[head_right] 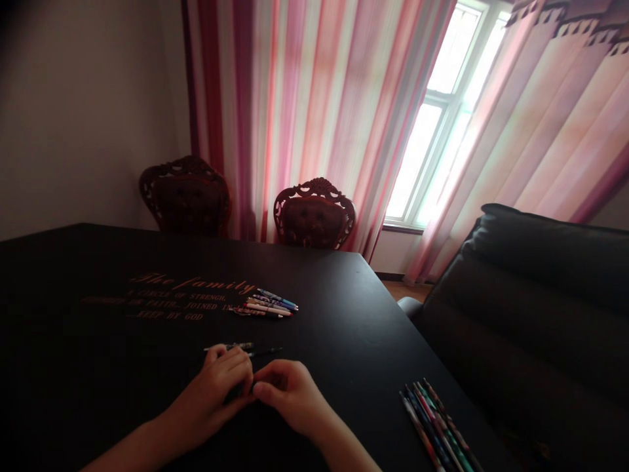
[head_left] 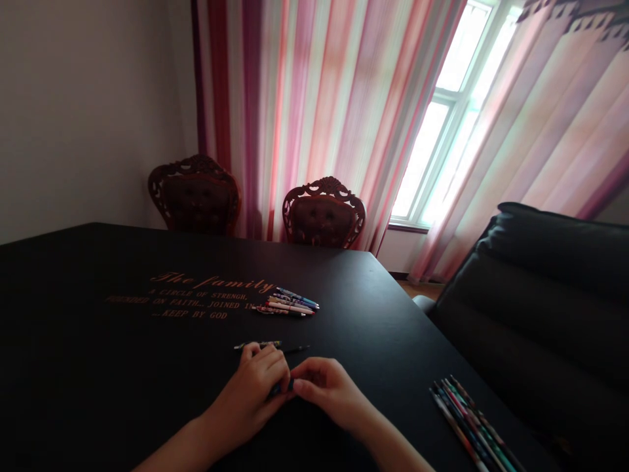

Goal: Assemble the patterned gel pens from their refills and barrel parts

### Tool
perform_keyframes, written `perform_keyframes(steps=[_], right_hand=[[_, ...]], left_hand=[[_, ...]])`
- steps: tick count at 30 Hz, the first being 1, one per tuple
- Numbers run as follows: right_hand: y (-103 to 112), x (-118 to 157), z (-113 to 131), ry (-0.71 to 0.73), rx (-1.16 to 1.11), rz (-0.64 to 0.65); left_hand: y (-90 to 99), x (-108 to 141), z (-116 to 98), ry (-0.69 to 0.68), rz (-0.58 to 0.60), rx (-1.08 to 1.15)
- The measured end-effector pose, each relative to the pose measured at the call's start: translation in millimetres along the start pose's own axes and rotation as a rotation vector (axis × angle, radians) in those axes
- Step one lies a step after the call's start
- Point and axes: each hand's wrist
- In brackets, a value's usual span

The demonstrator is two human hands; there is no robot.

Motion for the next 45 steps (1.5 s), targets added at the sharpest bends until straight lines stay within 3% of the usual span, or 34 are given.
perform_keyframes(steps=[4,11,45], right_hand=[[4,-2,1,0.004,0.002,-0.113],[5,-4,1,-0.033,-0.057,-0.144],[-1,-9,-11,-0.008,0.07,-0.146]], left_hand=[[2.9,1,-3,-0.01,0.004,0.131],[-7.6,4,2,-0.03,-0.009,0.218],[-1.7,0,-6,0.029,0.08,0.231]])
Point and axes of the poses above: each hand's wrist, its own x-axis away from the middle knuckle, its own y-axis out of the back of the hand, z = x × y, and after that the axes turned 9 degrees about -y, right-handed
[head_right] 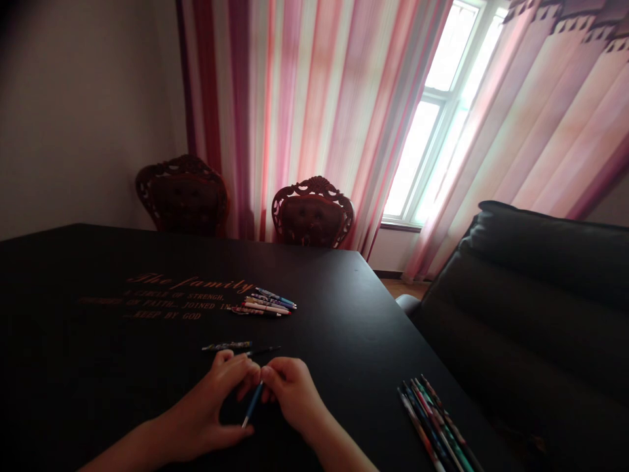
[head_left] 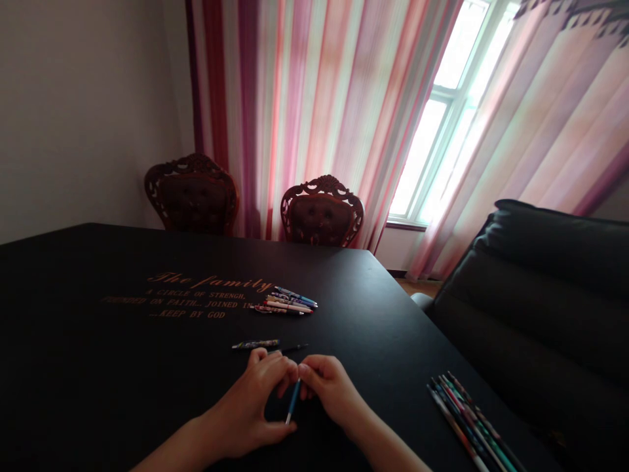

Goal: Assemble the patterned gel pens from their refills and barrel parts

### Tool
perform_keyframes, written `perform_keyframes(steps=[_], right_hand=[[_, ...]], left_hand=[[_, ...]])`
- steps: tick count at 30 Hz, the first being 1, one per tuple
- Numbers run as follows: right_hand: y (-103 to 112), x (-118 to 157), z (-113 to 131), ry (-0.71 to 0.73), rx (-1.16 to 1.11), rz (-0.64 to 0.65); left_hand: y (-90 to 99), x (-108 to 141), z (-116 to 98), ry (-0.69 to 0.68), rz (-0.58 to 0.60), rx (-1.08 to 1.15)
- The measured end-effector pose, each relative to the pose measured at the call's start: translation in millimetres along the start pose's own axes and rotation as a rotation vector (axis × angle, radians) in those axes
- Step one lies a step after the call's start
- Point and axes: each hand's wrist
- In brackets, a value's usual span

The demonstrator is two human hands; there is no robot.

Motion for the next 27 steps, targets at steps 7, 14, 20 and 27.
perform_keyframes(steps=[7,14,20,27], right_hand=[[6,4,5,-0.003,-0.056,0.079],[7,7,11,-0.046,-0.18,0.135],[4,8,14,-0.094,-0.2,0.103],[5,8,19,-0.081,-0.196,0.111]], left_hand=[[2.2,0,1,-0.002,0.009,-0.008],[2.2,0,0,0.029,-0.008,0.025],[2.8,-2,-3,0.054,-0.009,0.114],[-0.9,-2,-2,0.055,-0.029,0.137]])
Point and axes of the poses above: each hand's wrist, its own x-axis away from the middle knuckle, its own y-axis out of the back of the hand, z = x × y, and after that the axes turned 9 degrees about -y, right-handed
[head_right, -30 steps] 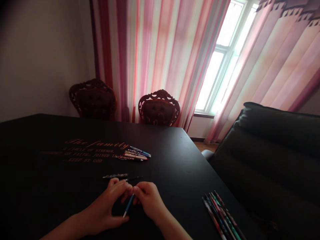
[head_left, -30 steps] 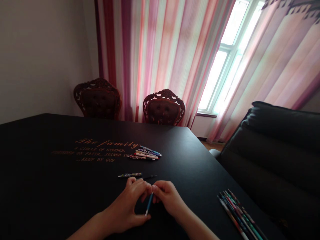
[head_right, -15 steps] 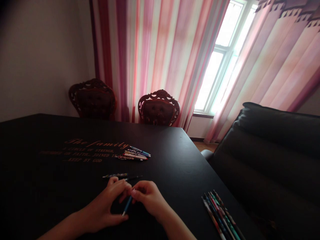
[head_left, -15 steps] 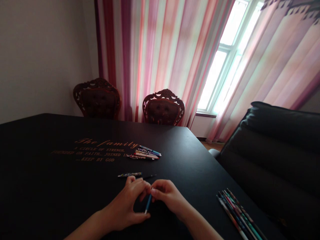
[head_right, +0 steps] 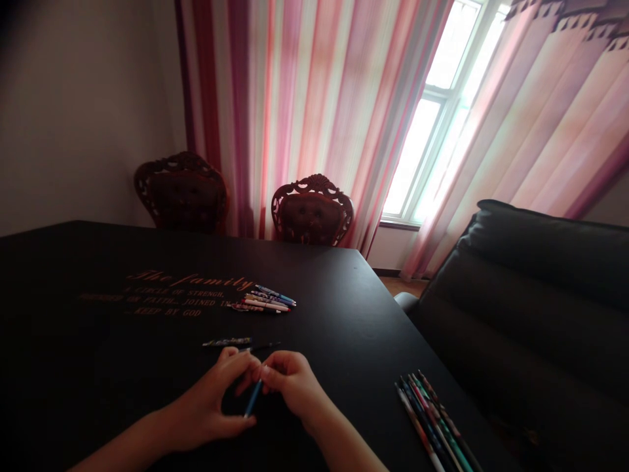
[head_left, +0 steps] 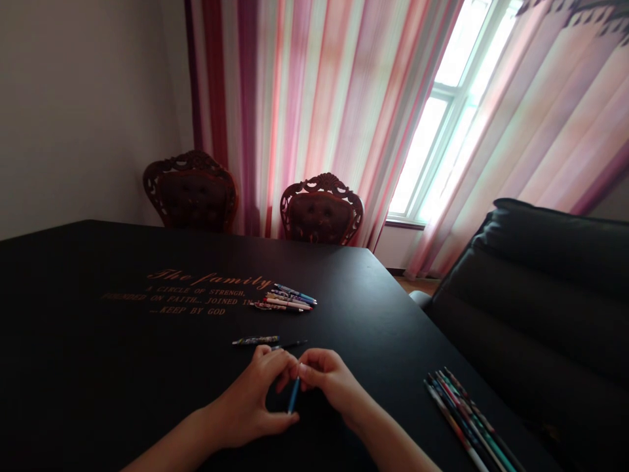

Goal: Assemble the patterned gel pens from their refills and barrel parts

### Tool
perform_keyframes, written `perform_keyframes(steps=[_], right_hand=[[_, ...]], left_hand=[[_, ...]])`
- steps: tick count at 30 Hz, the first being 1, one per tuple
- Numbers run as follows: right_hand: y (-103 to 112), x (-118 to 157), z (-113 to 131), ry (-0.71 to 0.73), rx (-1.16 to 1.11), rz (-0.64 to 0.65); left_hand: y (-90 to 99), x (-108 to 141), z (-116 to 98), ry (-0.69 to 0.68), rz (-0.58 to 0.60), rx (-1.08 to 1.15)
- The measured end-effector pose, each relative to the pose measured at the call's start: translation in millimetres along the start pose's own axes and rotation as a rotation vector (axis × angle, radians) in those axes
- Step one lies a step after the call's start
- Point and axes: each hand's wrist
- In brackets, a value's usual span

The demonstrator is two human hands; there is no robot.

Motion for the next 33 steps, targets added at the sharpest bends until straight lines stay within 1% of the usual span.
perform_keyframes(steps=[10,18,33], right_hand=[[1.1,-0.8,-4.1,0.02,0.048,-0.015],[1.2,-3.1,-8.0,0.022,0.045,-0.035],[3.8,-5.5,-7.7,0.046,0.052,-0.043]], left_hand=[[2.7,-0.9,-1.6,0.006,0.01,-0.009],[2.0,0.5,-1.4,0.014,0.015,-0.008],[1.9,0.9,-1.5,0.007,0.012,0.0]])
Point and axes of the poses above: each hand's wrist, its own x-axis away from the middle knuckle, its own y-axis out of the back of the hand, z = x × y, and after that the axes turned 9 degrees about -y, right-handed
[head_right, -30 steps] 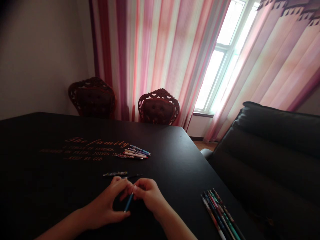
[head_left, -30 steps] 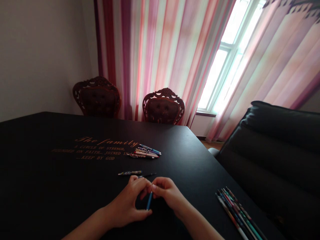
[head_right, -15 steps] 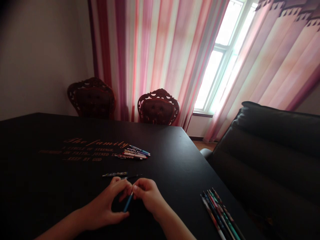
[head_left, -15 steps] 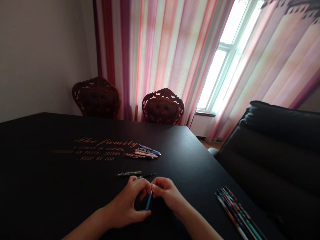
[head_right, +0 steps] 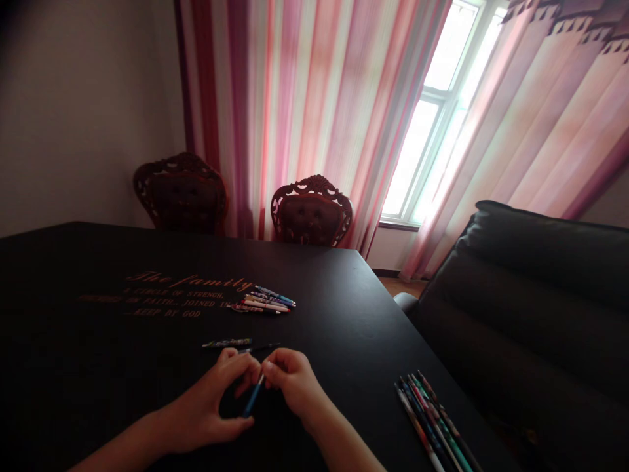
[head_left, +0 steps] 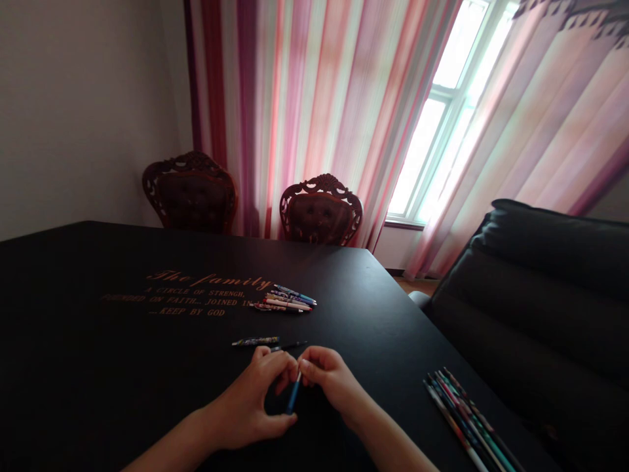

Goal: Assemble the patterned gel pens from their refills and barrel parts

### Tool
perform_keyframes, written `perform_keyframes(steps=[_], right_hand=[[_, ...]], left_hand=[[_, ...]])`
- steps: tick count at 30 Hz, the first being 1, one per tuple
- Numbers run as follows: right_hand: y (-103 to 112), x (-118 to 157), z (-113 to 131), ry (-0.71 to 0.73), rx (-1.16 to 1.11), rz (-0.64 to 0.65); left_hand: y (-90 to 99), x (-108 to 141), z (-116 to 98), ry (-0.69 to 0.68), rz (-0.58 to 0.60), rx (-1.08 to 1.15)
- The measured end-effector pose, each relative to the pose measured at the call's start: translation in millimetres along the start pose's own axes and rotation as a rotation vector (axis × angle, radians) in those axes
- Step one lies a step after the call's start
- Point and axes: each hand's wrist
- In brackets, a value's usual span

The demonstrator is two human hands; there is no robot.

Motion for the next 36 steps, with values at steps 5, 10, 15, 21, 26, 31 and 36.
perform_keyframes(steps=[5,10,15,21,26,31,36], right_hand=[[1,-1,-1,-0.001,-0.012,-0.019],[1,-2,-2,0.008,-0.042,-0.016],[2,-3,-2,0.009,-0.046,-0.033],[0,-2,-1,0.006,-0.065,-0.039],[5,1,8,0.019,-0.15,-0.103],[12,4,14,-0.001,-0.125,-0.112],[2,5,9,0.015,-0.023,-0.073]], left_hand=[[0.7,0,-1,0.0,0.001,0.0],[0.9,1,-1,-0.001,0.009,0.001],[2.4,0,0,-0.008,0.01,-0.006],[3.0,3,0,-0.004,0.005,0.001],[-2.2,5,10,0.04,-0.115,0.007],[-6.8,3,23,0.079,-0.258,-0.099],[-6.1,3,25,-0.019,-0.218,-0.25]])
Point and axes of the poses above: each hand's wrist, its own x-axis away from the middle knuckle, its own y-axis out of the back of the hand, z = x × y, and after that the axes turned 9 degrees about -y, right-handed
